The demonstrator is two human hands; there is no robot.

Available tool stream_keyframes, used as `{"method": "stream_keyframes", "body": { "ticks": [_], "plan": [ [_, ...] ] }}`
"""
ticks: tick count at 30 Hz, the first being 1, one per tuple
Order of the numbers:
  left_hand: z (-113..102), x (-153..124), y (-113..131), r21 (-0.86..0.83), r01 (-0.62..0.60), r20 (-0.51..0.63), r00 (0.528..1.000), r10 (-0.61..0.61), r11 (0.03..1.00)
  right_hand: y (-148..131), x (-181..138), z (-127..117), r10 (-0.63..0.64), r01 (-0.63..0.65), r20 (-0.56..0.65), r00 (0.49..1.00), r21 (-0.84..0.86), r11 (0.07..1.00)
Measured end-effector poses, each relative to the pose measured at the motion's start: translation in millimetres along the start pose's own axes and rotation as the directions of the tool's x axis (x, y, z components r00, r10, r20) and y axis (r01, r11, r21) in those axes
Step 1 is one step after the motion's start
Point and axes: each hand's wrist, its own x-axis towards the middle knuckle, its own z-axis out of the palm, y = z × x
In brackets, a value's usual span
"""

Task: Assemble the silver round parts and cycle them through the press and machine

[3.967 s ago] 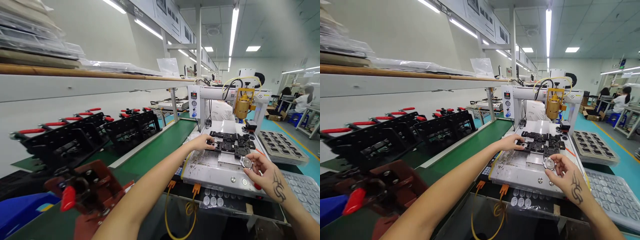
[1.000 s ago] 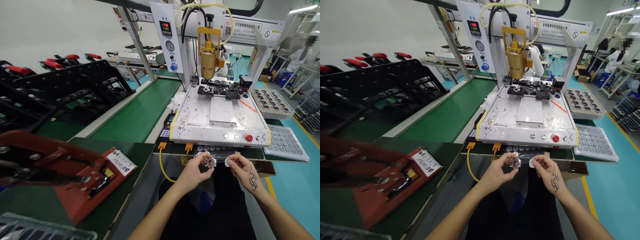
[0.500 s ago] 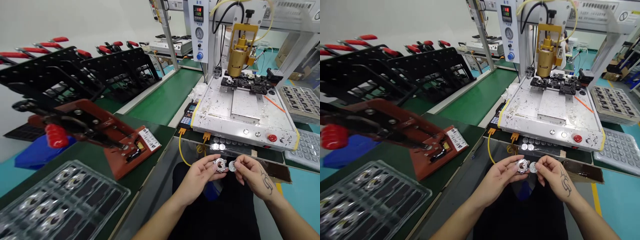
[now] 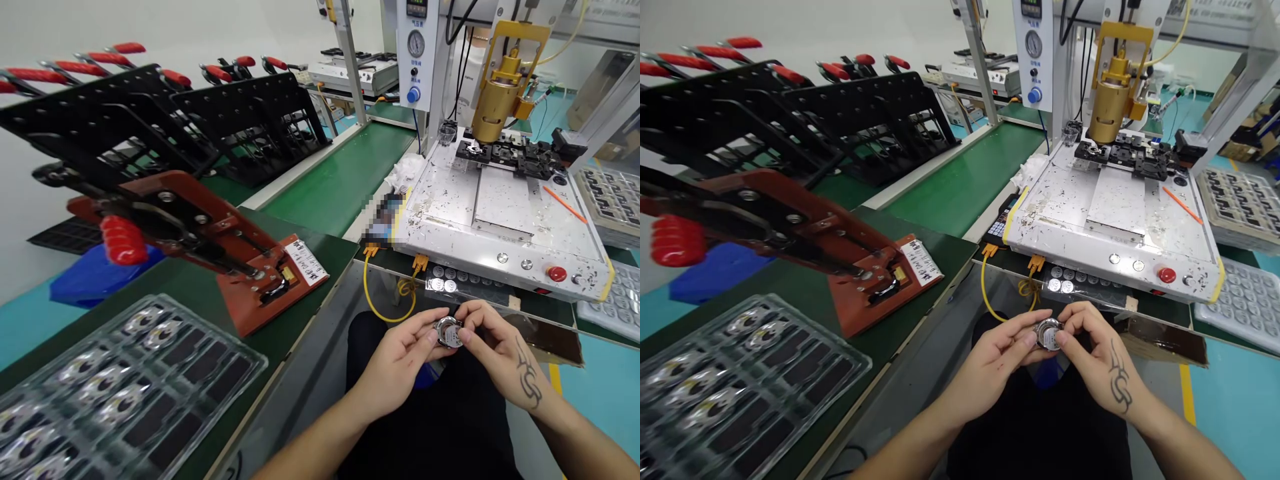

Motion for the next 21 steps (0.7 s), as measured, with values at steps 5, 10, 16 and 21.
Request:
{"method": "stream_keyframes", "body": {
  "ticks": [5,10,16,21],
  "plan": [
    [1,-2,1,-0.016,0.002,-0.009,1.000,-0.002,1.000,1,-2,-1,0.015,-0.015,-0.016,1.000,0.011,1.000],
    [2,-2,4,-0.126,0.057,-0.005,0.998,-0.058,0.990,21,-8,-18,0.092,-0.079,-0.068,0.993,0.177,0.981],
    [4,-2,7,-0.150,0.091,-0.002,0.996,-0.092,0.984,28,-11,-24,0.135,-0.118,-0.041,0.990,0.290,0.950],
    [4,-2,3,-0.107,0.067,-0.009,0.998,-0.068,0.992,18,-11,-19,0.129,-0.130,0.025,0.991,0.321,0.938]
  ]
}}
